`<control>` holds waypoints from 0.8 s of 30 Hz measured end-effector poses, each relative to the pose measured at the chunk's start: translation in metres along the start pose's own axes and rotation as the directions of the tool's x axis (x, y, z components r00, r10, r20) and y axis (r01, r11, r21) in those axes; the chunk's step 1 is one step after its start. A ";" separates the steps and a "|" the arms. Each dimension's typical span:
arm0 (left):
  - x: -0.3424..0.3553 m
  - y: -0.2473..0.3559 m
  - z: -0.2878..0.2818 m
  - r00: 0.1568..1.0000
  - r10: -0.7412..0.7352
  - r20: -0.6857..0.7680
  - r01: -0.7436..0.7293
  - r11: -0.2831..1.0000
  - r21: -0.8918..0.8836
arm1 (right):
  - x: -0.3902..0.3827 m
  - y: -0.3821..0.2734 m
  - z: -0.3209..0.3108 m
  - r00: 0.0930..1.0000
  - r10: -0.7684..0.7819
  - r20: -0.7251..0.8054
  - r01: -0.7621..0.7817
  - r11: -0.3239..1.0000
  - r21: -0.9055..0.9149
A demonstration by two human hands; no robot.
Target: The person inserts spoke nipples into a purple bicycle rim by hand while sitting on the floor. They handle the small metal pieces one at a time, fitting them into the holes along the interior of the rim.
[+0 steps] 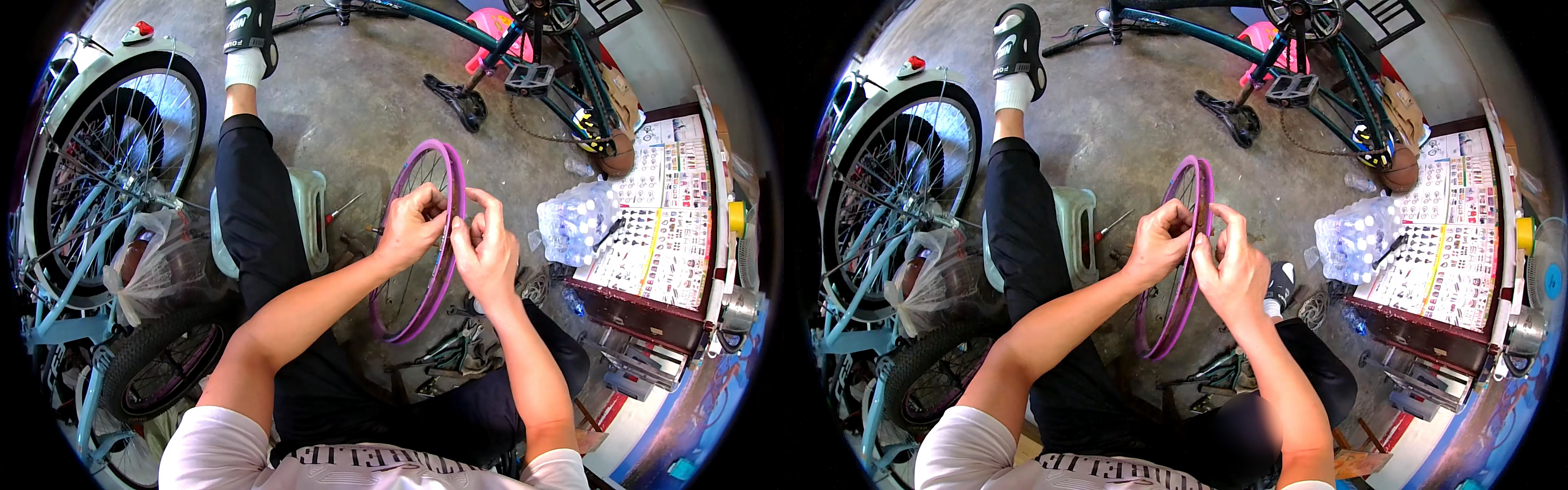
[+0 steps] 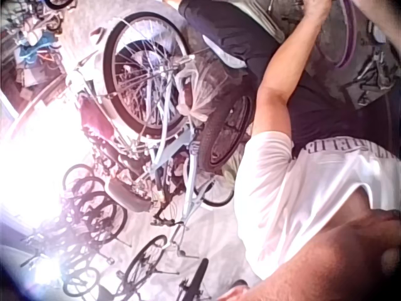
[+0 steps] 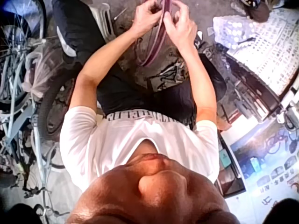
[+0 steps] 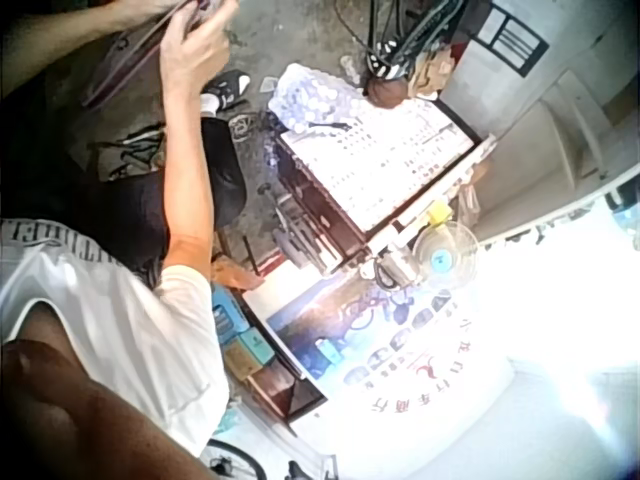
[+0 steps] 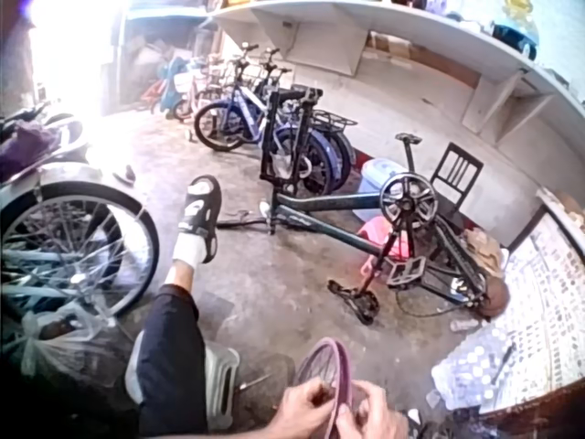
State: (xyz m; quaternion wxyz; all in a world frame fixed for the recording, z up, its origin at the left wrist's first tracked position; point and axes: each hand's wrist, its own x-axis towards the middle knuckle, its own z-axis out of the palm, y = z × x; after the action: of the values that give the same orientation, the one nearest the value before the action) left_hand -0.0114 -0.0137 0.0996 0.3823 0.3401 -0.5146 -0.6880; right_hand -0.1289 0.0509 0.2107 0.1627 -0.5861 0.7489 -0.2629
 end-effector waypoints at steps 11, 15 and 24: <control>-0.002 0.006 0.003 0.999 -0.001 0.035 -0.001 0.998 0.056 | 0.023 -0.015 -0.029 0.973 0.019 0.231 0.077 0.914 -0.399; -0.002 -0.001 0.011 0.997 0.078 -0.013 -0.078 0.996 0.052 | 0.024 -0.016 -0.033 0.967 -0.019 0.255 0.134 0.887 -0.442; -0.005 -0.004 0.010 0.998 0.067 0.013 -0.068 0.996 0.056 | 0.026 -0.021 -0.032 0.955 0.052 0.292 0.107 0.859 -0.501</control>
State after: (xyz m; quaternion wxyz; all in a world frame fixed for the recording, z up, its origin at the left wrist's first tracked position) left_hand -0.0183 -0.0045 0.0987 0.3928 0.3295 -0.5469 -0.6618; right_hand -0.1364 0.0289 0.2508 0.1076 -0.6515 0.7502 0.0335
